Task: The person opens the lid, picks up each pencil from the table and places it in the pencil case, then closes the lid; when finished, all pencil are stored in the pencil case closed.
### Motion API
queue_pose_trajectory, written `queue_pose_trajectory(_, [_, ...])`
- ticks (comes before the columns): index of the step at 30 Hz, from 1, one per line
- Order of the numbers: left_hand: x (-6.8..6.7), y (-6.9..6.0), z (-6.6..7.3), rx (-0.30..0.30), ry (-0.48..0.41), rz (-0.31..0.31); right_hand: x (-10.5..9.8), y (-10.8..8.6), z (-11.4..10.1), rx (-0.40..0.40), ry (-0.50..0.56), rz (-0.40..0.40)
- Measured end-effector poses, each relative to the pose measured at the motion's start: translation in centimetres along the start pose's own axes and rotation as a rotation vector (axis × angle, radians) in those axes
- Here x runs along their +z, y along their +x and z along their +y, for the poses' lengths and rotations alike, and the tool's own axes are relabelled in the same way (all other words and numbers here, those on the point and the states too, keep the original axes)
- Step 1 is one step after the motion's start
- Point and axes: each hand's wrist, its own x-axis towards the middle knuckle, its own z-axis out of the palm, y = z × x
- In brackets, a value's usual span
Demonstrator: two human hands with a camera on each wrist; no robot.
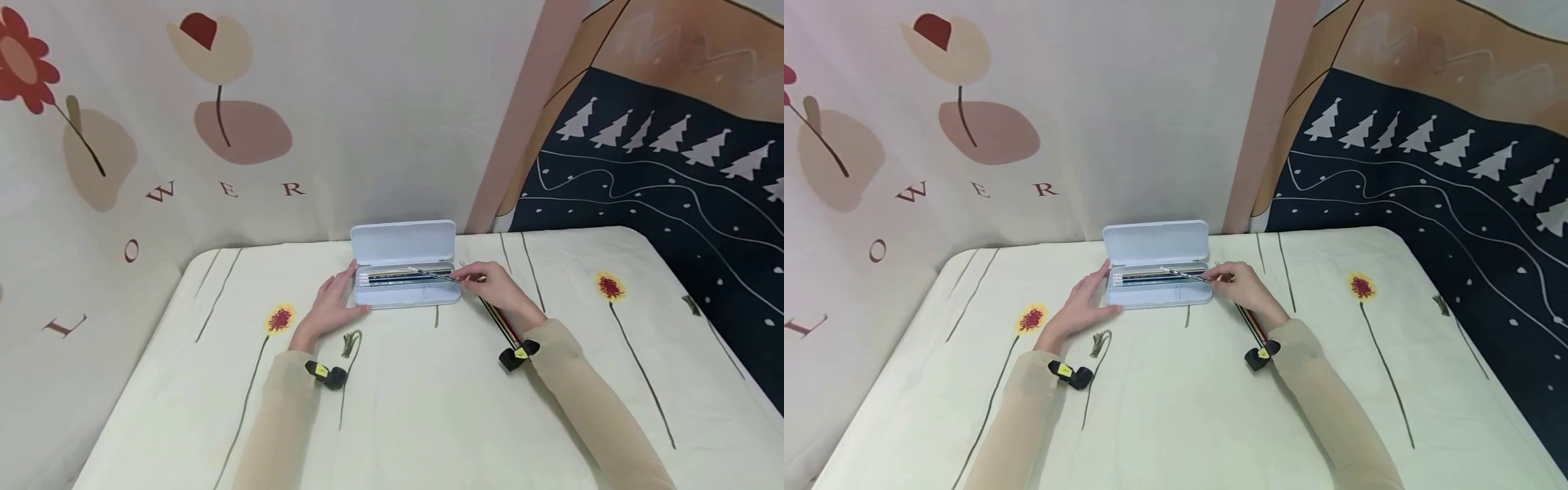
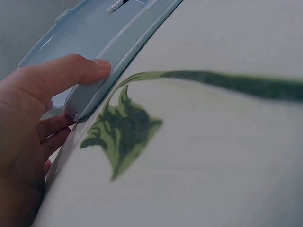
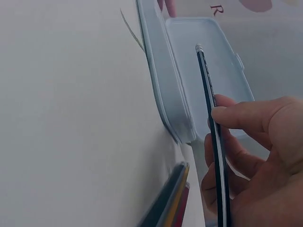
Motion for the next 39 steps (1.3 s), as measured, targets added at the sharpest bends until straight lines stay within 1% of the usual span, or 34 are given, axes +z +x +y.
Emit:
queue_pose_trajectory(5, [-0.1, -0.1, 0.1, -0.012, 0.002, -0.002, 0.7, 1.1, -0.4, -0.036, -0.008, -0.008])
queue_pose_trajectory(7, [-0.1, 0.0, 0.1, -0.013, 0.001, -0.002, 0.9, 1.4, -0.6, -0.035, -0.009, -0.012])
queue_pose_trajectory(10, [-0.2, 0.0, 0.2, -0.012, -0.004, -0.001, 1.2, 1.8, -0.9, -0.012, 0.002, -0.013])
queue_pose_trajectory(14, [-0.2, 0.0, 0.2, -0.013, -0.006, 0.001, 1.5, 2.5, -1.1, 0.000, -0.001, -0.032])
queue_pose_trajectory(18, [-0.2, -0.1, 0.3, -0.016, -0.013, -0.004, 1.8, 3.0, -1.4, -0.026, -0.021, -0.045])
queue_pose_trajectory(26, [-0.2, 0.1, 0.6, -0.010, -0.016, -0.002, 2.7, 3.7, -1.7, -0.022, -0.012, -0.043])
queue_pose_trajectory(31, [-0.2, 0.0, 0.6, -0.018, -0.020, -0.007, 3.7, 4.3, -2.0, -0.063, -0.049, -0.081])
queue_pose_trajectory(36, [-0.3, -0.1, 0.4, -0.022, -0.020, -0.008, 4.6, 4.9, -2.8, -0.069, -0.076, -0.116])
queue_pose_trajectory(39, [-0.2, -0.1, 0.3, -0.028, -0.026, -0.013, 5.1, 5.4, -3.0, -0.092, -0.087, -0.131])
